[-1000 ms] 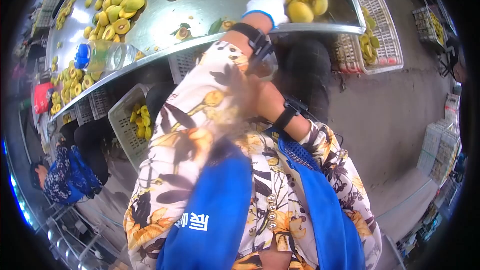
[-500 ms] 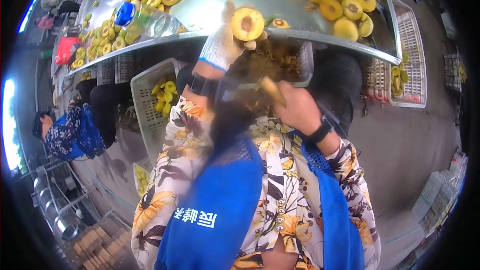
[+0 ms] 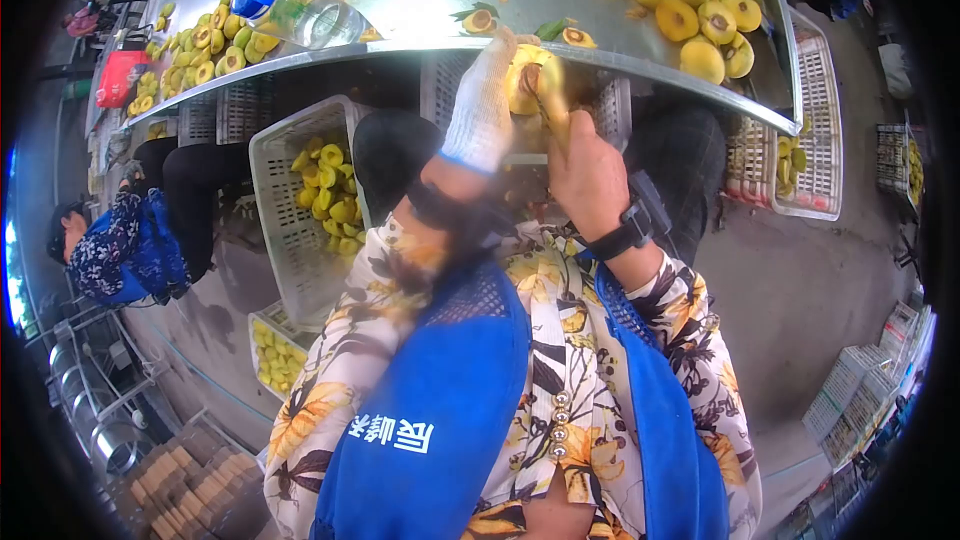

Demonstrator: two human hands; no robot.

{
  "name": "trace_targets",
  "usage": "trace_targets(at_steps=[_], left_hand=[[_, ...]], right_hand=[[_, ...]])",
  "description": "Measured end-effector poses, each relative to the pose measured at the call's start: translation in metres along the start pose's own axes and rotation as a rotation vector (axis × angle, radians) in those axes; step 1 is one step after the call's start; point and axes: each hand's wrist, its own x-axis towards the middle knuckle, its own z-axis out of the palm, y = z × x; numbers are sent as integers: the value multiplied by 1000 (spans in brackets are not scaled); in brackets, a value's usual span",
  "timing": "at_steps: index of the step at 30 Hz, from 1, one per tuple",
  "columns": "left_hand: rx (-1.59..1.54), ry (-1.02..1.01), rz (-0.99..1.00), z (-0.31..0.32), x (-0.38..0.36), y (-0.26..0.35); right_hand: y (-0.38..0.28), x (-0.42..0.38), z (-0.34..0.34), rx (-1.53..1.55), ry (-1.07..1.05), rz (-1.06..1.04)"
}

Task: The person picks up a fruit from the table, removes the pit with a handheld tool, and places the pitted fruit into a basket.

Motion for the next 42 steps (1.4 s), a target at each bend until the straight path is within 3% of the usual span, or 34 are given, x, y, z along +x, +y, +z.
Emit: trace_targets(at_steps=[8, 11, 14, 17, 20, 23, 26, 27, 30, 31, 32, 35, 38, 40, 41, 42], left_hand=[[-43, -37, 39, 2, 1, -4], [321, -138, 82, -8, 2, 7], [281, -255, -282, -15, 12, 20], [100, -91, -71, -4, 2, 18], [346, 86, 392, -4, -4, -11], [251, 102, 284, -7, -4, -11], [331, 89, 143, -19, -10, 1], [360, 103, 21, -13, -12, 7], [517, 44, 440, -9, -8, -10], [278, 69, 53, -5, -10, -4], [337, 98, 55, -8, -4, -10], [19, 7, -257, -3, -5, -1], [-193, 34, -258, -4, -2, 7], [-87, 89, -117, -33, -2, 31], [-35, 116, -46, -51, -3, 46], [25, 184, 145, -63, -15, 62]], right_hand=[[-4, 2, -6, -26, -63, 10], [-2, 3, -9, -40, -192, 7], [7, 4, -10, -49, -223, -143], [13, 6, 2, 171, -137, -124], [12, 4, 19, 300, -88, -81], [9, 0, 21, 203, -93, -277], [-34, -3, 11, 639, -423, 365], [-28, -4, 15, 713, -389, 373], [-7, -6, 11, 915, -549, 427], [-7, -4, 6, 992, -593, 474], [-6, -3, 3, 1025, -629, 505], [-2, 0, -1, 1244, -751, 595], [-3, 3, 2, 1431, -856, 497], [-6, 4, 2, 1430, -882, 420], [-7, 7, 4, 1183, -790, 410], [-4, 10, 10, 940, -695, 398]])
